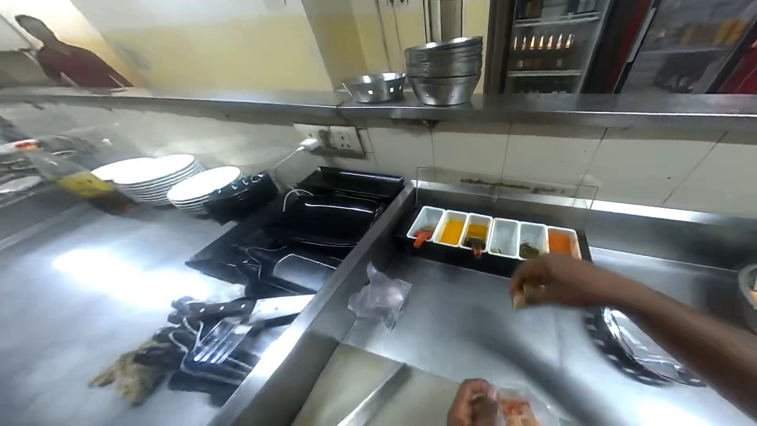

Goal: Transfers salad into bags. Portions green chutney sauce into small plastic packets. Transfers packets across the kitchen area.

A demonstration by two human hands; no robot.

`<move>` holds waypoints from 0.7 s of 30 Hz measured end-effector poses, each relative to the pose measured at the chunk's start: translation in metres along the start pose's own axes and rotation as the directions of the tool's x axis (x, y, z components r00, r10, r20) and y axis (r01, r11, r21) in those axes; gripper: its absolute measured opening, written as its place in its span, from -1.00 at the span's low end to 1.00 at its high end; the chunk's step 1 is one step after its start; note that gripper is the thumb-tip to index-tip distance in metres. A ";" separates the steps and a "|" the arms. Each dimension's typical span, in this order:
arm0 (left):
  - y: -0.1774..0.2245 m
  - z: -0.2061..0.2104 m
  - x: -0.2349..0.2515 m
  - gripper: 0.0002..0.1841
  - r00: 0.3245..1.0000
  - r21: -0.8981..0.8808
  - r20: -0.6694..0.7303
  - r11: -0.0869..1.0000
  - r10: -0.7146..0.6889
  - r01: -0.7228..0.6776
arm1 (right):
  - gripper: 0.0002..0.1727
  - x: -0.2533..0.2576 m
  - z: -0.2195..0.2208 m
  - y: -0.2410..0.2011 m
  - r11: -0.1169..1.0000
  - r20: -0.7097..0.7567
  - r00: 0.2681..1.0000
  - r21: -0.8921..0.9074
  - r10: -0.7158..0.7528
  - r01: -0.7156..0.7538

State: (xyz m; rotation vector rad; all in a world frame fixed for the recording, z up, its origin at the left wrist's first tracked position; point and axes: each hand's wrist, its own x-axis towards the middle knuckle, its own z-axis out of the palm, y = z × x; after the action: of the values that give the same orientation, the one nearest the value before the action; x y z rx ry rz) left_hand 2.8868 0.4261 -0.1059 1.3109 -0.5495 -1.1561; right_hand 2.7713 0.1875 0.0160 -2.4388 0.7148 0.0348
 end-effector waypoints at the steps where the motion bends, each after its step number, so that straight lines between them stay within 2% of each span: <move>1: 0.002 0.004 -0.001 -0.90 1.000 -0.012 -0.016 1.000 -0.007 0.007 | -0.80 -0.020 0.014 -0.014 0.998 0.084 0.995 0.032 -0.061 0.058; 3: 0.004 0.011 -0.005 -0.90 0.999 -0.032 -0.040 0.999 -0.026 0.025 | -0.70 -0.049 0.036 -0.040 0.993 0.232 0.967 0.083 -0.105 0.087; 5: 0.003 0.016 -0.013 -0.89 0.997 -0.044 -0.062 0.998 -0.039 0.037 | -0.58 -0.067 0.052 -0.053 0.996 0.219 0.973 0.065 -0.069 0.056; 7: 0.004 0.017 -0.025 -0.88 0.997 -0.065 -0.072 0.997 -0.039 0.034 | -0.60 -0.086 0.057 -0.055 0.999 -0.026 0.999 0.039 0.024 -0.023; 8: 0.005 0.019 -0.033 -0.89 0.997 -0.078 -0.071 0.997 -0.034 0.028 | -0.63 -0.097 0.059 -0.051 0.995 -0.162 0.983 0.078 0.081 -0.069; 9: 0.006 0.021 -0.042 -0.89 0.998 -0.094 -0.066 0.995 -0.025 0.019 | -0.66 -0.109 0.064 -0.046 0.981 -0.242 0.958 0.158 0.152 -0.116; 10: 0.006 0.023 -0.052 -0.89 0.998 -0.117 -0.055 0.993 -0.010 0.003 | -0.66 -0.122 0.071 -0.041 0.948 -0.237 0.943 0.270 0.233 -0.166; 12: 0.002 0.025 -0.070 -0.89 0.999 -0.149 -0.021 0.987 0.048 -0.051 | -0.65 -0.152 0.102 -0.034 0.813 -0.060 0.936 0.517 0.346 -0.268; 14: -0.008 0.029 -0.085 -0.89 0.993 -0.103 0.015 0.988 0.114 -0.112 | -0.74 -0.179 0.137 -0.037 0.601 0.093 0.924 0.734 0.372 -0.316; 17: -0.021 0.040 -0.108 -0.86 0.989 0.062 0.068 0.989 0.129 -0.134 | -0.83 -0.211 0.169 -0.048 0.306 0.085 0.883 0.919 0.461 -0.249; 19: -0.025 0.052 -0.122 -0.85 0.992 0.138 0.068 0.984 0.106 -0.114 | -0.73 -0.230 0.178 -0.052 0.250 0.040 0.843 0.946 0.536 -0.204; 21: -0.031 0.064 -0.134 -0.85 0.991 0.157 0.080 0.980 0.109 -0.121 | -0.74 -0.250 0.185 -0.051 0.271 0.030 0.843 0.940 0.536 -0.206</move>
State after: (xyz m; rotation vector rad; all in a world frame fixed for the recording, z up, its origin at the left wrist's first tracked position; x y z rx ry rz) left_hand 2.7696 0.5197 -0.0817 1.3604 -0.7747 -1.0832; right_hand 2.6082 0.4456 -0.0638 -1.0970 1.0679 -0.4576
